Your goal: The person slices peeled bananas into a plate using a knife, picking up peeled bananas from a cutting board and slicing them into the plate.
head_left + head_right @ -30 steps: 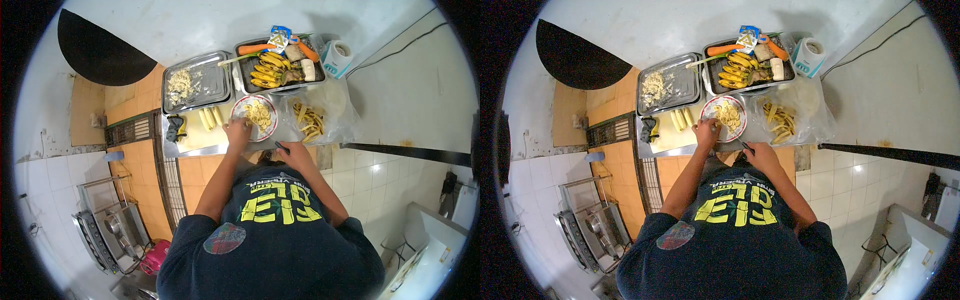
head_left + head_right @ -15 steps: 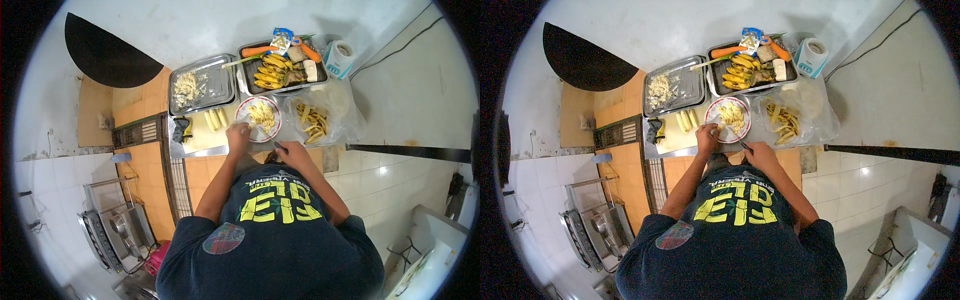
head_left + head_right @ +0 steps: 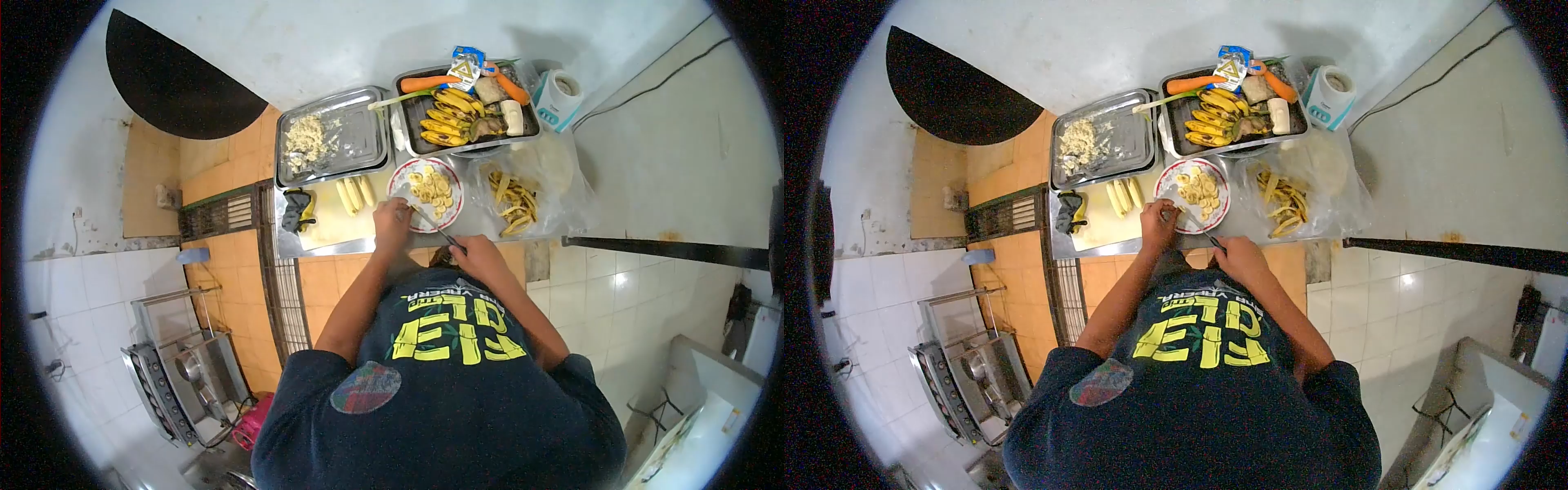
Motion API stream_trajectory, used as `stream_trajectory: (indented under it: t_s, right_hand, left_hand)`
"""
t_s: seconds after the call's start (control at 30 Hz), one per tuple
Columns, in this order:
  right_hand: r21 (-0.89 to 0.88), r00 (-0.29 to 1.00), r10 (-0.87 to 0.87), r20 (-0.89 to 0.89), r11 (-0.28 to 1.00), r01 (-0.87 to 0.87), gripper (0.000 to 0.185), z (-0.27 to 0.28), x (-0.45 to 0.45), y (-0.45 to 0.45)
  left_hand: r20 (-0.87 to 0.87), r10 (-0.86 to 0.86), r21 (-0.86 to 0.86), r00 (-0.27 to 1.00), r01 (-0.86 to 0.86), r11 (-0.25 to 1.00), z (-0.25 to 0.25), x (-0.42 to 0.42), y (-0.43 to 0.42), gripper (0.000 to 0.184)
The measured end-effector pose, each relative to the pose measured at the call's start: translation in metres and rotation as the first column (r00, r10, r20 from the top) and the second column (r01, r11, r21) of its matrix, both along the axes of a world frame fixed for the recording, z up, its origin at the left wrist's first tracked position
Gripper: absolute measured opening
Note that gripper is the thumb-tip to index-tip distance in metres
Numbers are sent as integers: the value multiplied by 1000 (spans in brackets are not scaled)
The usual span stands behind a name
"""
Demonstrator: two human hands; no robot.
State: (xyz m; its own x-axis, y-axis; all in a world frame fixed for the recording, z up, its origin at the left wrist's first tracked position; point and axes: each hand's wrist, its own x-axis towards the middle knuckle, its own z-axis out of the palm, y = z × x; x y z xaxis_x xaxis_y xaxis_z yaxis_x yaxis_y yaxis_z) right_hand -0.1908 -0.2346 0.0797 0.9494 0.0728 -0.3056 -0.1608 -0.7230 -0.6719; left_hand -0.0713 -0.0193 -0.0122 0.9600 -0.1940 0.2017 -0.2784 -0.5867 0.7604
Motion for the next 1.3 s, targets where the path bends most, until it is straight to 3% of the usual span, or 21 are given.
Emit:
stream_trajectory:
  t_s: [0.53,0.77,0.87,0.97,1.07,1.17,1.27,1.3]
  right_hand:
    - [-204,998,60,-12,977,-61,28,5,-1,9]
    - [-126,999,32,36,992,-27,26,-15,5,7]
    - [27,998,9,64,1000,-11,33,-36,8,-6]
    - [133,972,-30,-232,989,63,35,-6,18,-9]
    - [177,924,-109,-366,967,184,36,15,15,-12]
    - [138,963,-84,-255,983,122,36,20,8,-20]
    - [53,991,-132,17,990,131,37,11,-2,-24]
    - [55,992,-129,5,990,128,37,14,-3,-25]
  left_hand:
    - [12,79,43,997,-80,996,-4,-2,-8,23]
    - [-5,63,61,998,-62,996,-11,0,-7,23]
    - [20,51,136,998,-53,989,-12,0,-5,25]
    - [-25,59,141,998,-55,988,-11,3,-6,26]
    - [-58,85,184,995,-73,980,-13,9,-7,26]
    - [-74,82,180,994,-67,981,-10,12,-9,25]
    - [-66,109,136,992,-99,986,-2,10,-10,21]
    - [-60,119,48,991,-116,992,-8,8,-10,20]
